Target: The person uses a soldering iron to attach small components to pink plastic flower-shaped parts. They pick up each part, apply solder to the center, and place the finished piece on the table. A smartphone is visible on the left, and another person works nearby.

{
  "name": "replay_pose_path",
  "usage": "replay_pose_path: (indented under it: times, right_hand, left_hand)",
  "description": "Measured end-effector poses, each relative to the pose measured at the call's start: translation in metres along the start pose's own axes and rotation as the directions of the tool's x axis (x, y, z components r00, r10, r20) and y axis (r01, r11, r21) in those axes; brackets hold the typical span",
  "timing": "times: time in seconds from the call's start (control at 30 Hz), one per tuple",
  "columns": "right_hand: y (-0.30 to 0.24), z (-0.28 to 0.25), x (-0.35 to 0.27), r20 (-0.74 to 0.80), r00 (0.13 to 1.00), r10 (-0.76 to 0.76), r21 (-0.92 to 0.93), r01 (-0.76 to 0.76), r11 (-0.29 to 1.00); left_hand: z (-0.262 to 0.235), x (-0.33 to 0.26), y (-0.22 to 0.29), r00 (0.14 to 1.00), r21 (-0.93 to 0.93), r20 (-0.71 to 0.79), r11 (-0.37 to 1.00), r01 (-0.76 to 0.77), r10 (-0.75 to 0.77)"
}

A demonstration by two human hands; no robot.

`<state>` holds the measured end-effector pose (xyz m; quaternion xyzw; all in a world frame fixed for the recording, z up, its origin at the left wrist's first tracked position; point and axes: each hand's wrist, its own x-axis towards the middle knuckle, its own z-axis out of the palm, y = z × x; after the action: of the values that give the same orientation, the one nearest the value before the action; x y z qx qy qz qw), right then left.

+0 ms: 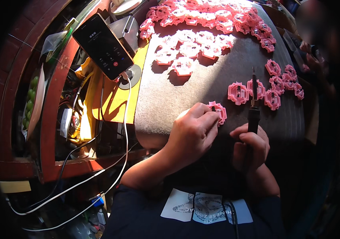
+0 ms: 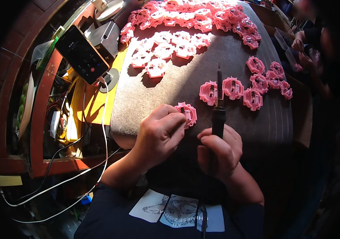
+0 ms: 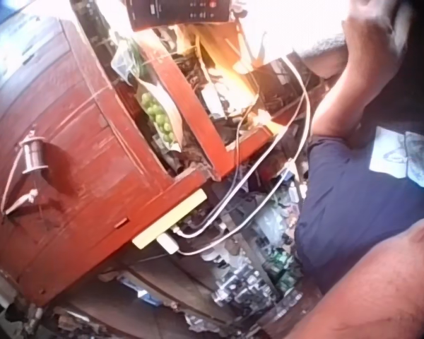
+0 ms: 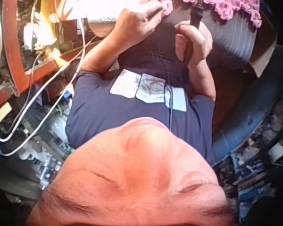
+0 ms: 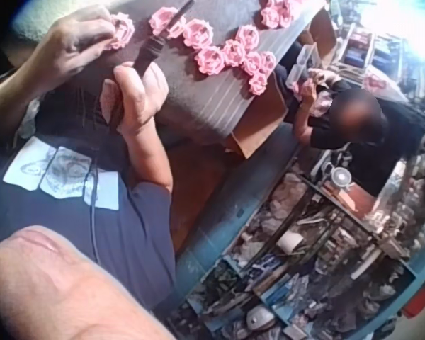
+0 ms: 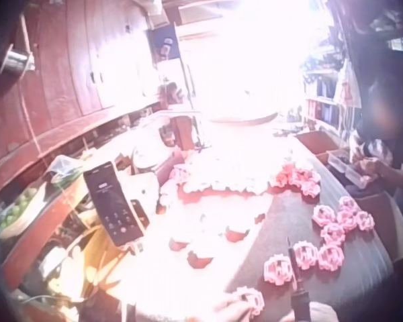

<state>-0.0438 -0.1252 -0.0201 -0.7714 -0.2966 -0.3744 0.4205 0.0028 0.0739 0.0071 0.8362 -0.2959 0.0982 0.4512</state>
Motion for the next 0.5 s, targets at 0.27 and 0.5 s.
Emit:
replay_pose_path:
  times: [0.27, 0.5]
  right_hand:
    - [-0.005, -0.025, -0.012, 0.024, 0.999, 0.045, 0.017, -0.046, 0.999]
    - [-0.019, -0.037, -0.015, 0.061, 0.997, -0.038, -0.020, 0.039, 0.999]
  left_hand:
    - [0.000, -0.001, -0.002, 1.000, 0.001, -0.003, 1.000, -0.019, 0.019]
    - [0.001, -0.001, -0.001, 1.000, 0.001, -0.013, 1.000, -0.024, 0.024]
